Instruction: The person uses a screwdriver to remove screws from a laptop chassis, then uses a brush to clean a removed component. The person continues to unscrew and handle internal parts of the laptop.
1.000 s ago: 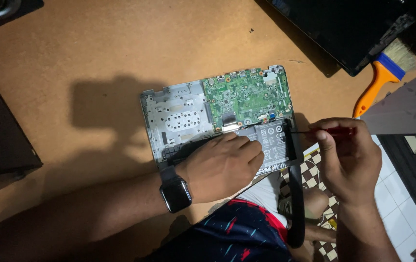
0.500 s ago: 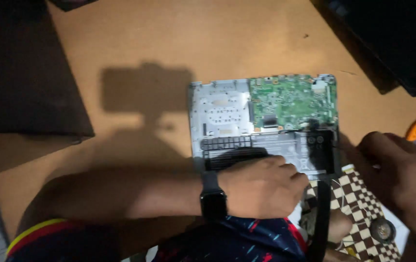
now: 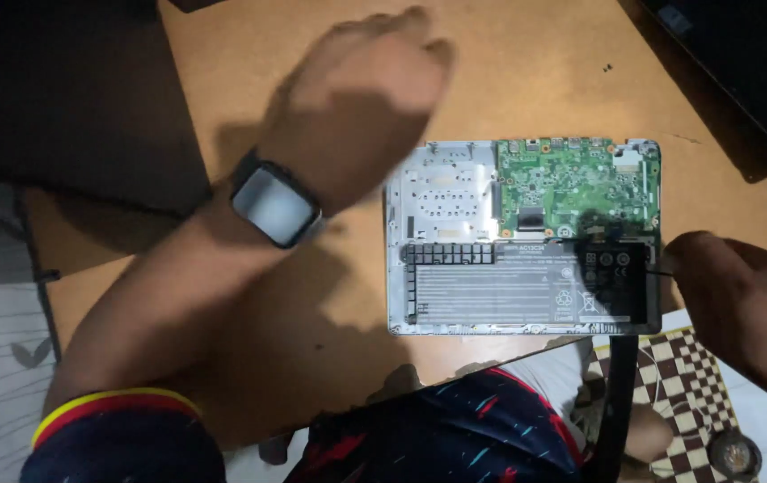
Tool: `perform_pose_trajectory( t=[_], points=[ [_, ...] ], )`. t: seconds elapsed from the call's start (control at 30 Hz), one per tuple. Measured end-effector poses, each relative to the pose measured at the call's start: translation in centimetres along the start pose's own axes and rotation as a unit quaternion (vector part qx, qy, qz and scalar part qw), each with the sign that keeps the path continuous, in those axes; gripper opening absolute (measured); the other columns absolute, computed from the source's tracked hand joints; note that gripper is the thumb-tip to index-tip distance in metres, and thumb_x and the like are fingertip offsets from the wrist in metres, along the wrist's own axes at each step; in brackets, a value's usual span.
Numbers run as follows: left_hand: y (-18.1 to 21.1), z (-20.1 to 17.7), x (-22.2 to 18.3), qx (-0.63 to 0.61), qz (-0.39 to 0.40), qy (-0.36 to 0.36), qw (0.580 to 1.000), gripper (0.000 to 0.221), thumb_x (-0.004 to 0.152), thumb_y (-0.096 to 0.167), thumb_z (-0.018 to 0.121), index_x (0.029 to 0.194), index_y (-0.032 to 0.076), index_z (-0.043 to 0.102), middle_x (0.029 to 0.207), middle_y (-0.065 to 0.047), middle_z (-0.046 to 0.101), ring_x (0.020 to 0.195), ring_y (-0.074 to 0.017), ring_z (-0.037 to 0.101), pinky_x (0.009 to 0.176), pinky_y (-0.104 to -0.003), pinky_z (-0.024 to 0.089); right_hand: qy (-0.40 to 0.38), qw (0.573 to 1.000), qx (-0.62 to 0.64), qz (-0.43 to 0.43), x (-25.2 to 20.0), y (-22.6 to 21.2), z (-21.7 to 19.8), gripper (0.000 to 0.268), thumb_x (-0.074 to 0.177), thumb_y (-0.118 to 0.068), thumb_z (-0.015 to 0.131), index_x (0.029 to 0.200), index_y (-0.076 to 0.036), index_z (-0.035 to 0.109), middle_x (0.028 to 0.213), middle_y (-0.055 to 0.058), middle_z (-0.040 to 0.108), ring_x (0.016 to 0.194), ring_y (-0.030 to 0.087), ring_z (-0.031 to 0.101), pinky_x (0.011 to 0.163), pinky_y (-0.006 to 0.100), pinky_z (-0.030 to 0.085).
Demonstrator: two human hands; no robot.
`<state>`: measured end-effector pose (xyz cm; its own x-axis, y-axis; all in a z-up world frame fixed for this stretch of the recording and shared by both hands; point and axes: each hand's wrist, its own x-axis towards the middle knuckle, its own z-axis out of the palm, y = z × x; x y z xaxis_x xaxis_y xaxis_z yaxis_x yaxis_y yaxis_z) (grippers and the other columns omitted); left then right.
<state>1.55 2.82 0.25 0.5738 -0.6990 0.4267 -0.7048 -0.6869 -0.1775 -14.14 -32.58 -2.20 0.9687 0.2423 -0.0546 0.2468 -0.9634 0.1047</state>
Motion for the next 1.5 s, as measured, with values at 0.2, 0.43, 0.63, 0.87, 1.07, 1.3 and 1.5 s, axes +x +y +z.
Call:
perform_pose_trajectory(
  t=[0.2, 0.43, 0.63, 0.87, 1.07, 1.3, 1.5],
  points=[
    [-1.0, 1.9, -4.3, 0.095, -0.024, -0.024, 0.995, 0.008, 0.076, 0.008, 0.069, 0.072, 0.014, 0.069, 0.077, -0.005, 0.069, 0.061, -0.0226, 0.065, 0.062, -0.034, 0.056, 0.026, 0.985, 0.161, -0.05, 0.3, 1.7, 2.3, 0.013, 0.091, 0.006, 0.068, 0.096, -0.004, 0.073, 0.094, 0.01, 0.064, 0.074, 0.023, 0.065, 0.066, 0.033, 0.053],
    [-3.0, 0.9, -5.1, -0.006, -0.076, -0.106, 0.991, 0.009, 0.085, 0.006, 0.063, 0.086, 0.004, 0.072, 0.085, -0.017, 0.071, 0.072, -0.0381, 0.068, 0.07, -0.047, 0.056, -0.008, 0.999, 0.011, 0.037, -0.1, 3.3, 4.8, 0.02, 0.104, -0.004, 0.07, 0.122, -0.002, 0.062, 0.082, 0.006, 0.074, 0.063, 0.018, 0.075, 0.051, 0.027, 0.058],
    [-3.4, 1.8, -6.4, -0.07, -0.125, -0.158, 0.977, 0.01, 0.082, 0.0, 0.061, 0.077, 0.001, 0.069, 0.084, -0.021, 0.072, 0.071, -0.0416, 0.067, 0.069, -0.051, 0.054, -0.01, 0.997, 0.052, -0.055, -0.5, 1.6, 1.6, 0.029, 0.079, -0.001, 0.072, 0.107, -0.008, 0.07, 0.094, 0.007, 0.068, 0.063, 0.018, 0.067, 0.055, 0.029, 0.055],
    [-3.3, 3.3, -7.2, -0.026, -0.098, -0.07, 0.992, 0.015, 0.087, 0.006, 0.059, 0.078, 0.008, 0.07, 0.086, -0.011, 0.071, 0.071, -0.0359, 0.065, 0.068, -0.046, 0.054, -0.012, 0.999, -0.02, -0.034, 0.0, 1.3, 0.9, 0.018, 0.093, -0.013, 0.067, 0.11, -0.013, 0.067, 0.104, 0.004, 0.069, 0.08, 0.02, 0.07, 0.068, 0.031, 0.058],
    [-2.9, 3.7, -7.4, 0.066, -0.056, -0.054, 0.995, 0.015, 0.085, 0.007, 0.063, 0.074, 0.015, 0.068, 0.08, -0.005, 0.068, 0.058, -0.0273, 0.061, 0.059, -0.038, 0.053, -0.068, 0.99, -0.123, -0.009, -0.5, -0.1, -0.7, 0.037, 0.083, -0.009, 0.063, 0.114, -0.028, 0.063, 0.101, -0.008, 0.063, 0.075, 0.012, 0.07, 0.062, 0.026, 0.058],
    [-2.1, 3.6, -6.6, 0.147, -0.023, -0.058, 0.987, 0.012, 0.089, 0.01, 0.065, 0.079, 0.016, 0.067, 0.073, -0.005, 0.066, 0.05, -0.0193, 0.057, 0.057, -0.031, 0.053, -0.082, 0.995, -0.04, 0.027, -0.6, 0.6, -0.8, 0.04, 0.087, -0.001, 0.061, 0.117, -0.028, 0.065, 0.109, -0.007, 0.063, 0.065, 0.014, 0.069, 0.056, 0.029, 0.057],
    [-1.1, 1.7, -3.8, 0.119, 0.025, 0.022, 0.992, 0.018, 0.081, 0.003, 0.069, 0.089, 0.016, 0.06, 0.082, 0.001, 0.064, 0.061, -0.0176, 0.062, 0.07, -0.027, 0.056, -0.099, 0.989, -0.099, 0.041, -0.2, -0.1, -1.4, 0.036, 0.086, -0.007, 0.061, 0.116, -0.026, 0.063, 0.105, -0.006, 0.063, 0.052, 0.017, 0.068, 0.051, 0.029, 0.062]
  ],
)
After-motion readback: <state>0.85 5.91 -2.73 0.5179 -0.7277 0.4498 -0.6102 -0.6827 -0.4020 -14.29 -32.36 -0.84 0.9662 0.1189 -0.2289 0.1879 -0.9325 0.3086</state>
